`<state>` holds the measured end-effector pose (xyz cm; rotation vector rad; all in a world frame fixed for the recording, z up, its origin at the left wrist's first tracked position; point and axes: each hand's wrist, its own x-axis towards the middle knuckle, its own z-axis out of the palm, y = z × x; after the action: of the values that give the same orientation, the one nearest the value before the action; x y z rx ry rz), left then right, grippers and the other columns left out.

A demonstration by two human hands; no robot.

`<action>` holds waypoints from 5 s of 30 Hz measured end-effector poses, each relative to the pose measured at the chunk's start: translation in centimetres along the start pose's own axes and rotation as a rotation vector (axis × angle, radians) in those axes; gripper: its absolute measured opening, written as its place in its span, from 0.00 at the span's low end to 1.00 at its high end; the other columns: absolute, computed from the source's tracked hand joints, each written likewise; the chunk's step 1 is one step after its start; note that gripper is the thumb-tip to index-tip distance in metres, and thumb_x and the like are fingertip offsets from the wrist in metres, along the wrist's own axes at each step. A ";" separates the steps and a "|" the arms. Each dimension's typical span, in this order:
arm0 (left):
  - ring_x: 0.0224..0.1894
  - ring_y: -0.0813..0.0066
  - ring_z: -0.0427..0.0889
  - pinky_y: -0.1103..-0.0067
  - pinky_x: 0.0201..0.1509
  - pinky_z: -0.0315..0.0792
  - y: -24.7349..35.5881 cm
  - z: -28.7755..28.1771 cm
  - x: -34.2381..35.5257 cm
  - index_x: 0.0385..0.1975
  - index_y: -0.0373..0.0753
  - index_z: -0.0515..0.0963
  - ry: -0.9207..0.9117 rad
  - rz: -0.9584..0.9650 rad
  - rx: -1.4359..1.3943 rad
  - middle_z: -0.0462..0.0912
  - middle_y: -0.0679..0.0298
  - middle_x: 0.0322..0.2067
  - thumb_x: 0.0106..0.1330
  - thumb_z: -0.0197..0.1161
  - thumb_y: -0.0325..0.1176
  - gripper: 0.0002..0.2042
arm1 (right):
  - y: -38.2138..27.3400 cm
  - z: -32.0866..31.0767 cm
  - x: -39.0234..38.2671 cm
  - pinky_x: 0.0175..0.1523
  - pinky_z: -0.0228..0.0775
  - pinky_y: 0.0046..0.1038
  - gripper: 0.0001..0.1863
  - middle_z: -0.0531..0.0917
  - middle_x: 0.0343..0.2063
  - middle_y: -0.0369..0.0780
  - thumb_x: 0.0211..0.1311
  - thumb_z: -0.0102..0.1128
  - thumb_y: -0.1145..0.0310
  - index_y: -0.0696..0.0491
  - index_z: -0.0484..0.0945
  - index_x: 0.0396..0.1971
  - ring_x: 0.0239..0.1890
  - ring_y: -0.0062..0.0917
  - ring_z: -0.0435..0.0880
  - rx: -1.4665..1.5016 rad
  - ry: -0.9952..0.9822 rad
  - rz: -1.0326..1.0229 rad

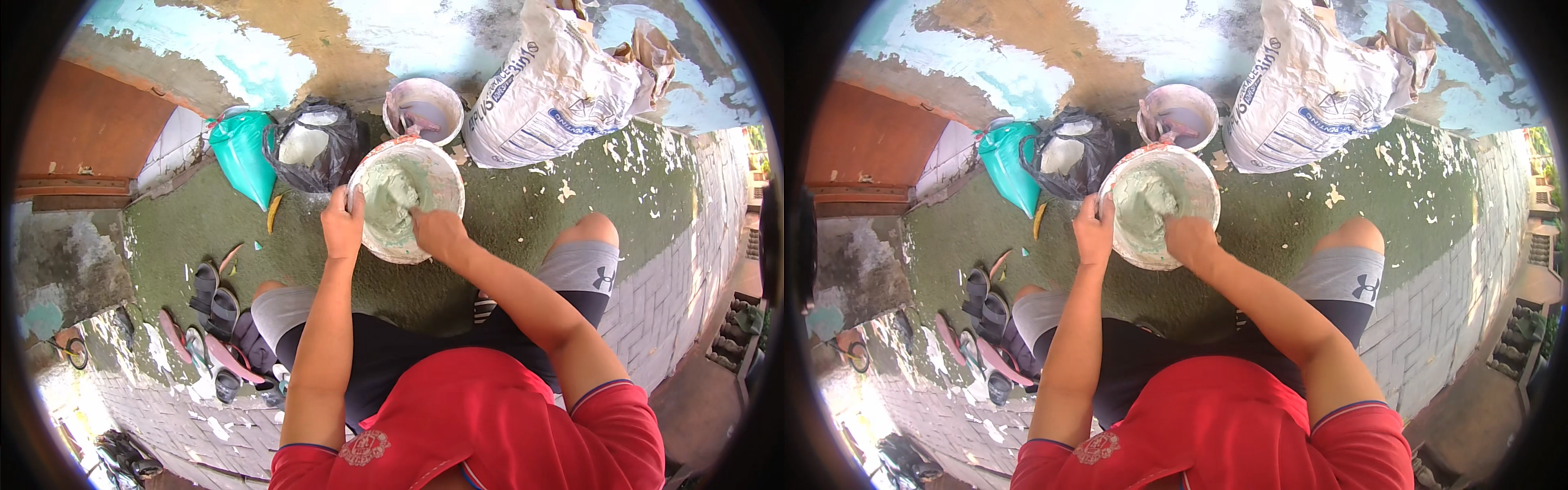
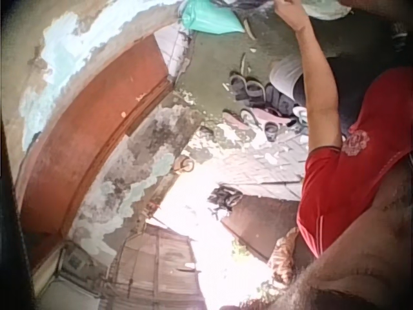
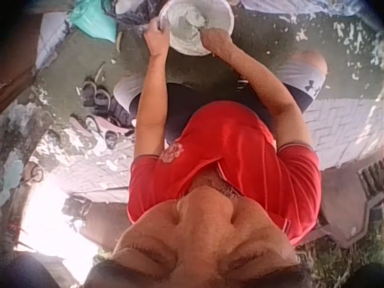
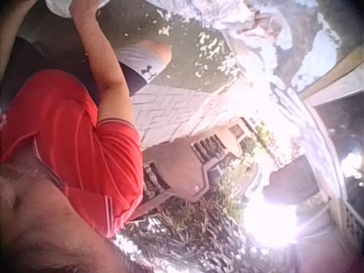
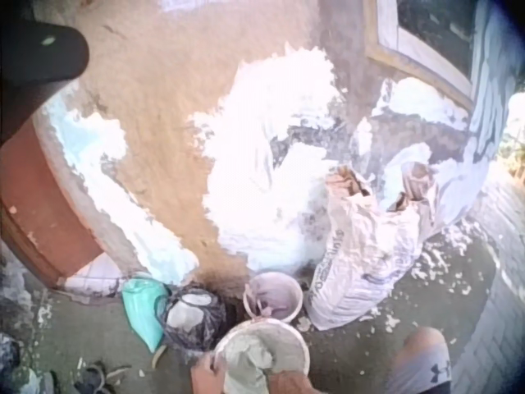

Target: The person mixes plaster in a bucket with a putty knife and applies the mixture to a damaged section of a wall.

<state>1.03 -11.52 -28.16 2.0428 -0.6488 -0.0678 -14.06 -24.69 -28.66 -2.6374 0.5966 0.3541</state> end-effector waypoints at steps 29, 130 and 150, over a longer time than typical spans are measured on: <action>0.28 0.53 0.82 0.69 0.33 0.74 0.2 -1.2 -1.0 0.38 0.34 0.78 -0.071 -0.091 -0.059 0.81 0.49 0.27 0.66 0.62 0.38 0.12 | -0.1 -2.8 0.5 0.34 0.77 0.42 0.15 0.85 0.25 0.45 0.67 0.48 0.58 0.45 0.82 0.43 0.29 0.40 0.85 -0.171 -0.034 -0.080; 0.25 0.79 0.79 0.80 0.24 0.77 43.0 -55.6 14.6 0.31 0.31 0.74 0.194 -0.714 -0.347 0.78 0.62 0.27 0.62 0.62 0.29 0.07 | -41.0 -61.5 -4.5 0.39 0.73 0.41 0.16 0.82 0.24 0.52 0.60 0.55 0.59 0.56 0.84 0.32 0.31 0.46 0.82 0.507 -0.407 -0.364; 0.26 0.82 0.77 0.80 0.25 0.75 40.0 -62.2 24.7 0.30 0.33 0.74 -0.139 -0.666 -0.453 0.75 0.66 0.25 0.59 0.65 0.29 0.08 | -46.9 -62.1 -2.0 0.21 0.62 0.20 0.17 0.79 0.15 0.33 0.66 0.57 0.58 0.56 0.84 0.26 0.15 0.15 0.71 0.852 -0.225 0.159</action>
<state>24.12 9.61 43.20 1.7336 0.0018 -0.6861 15.12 -12.92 42.55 -1.7192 0.6889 0.3378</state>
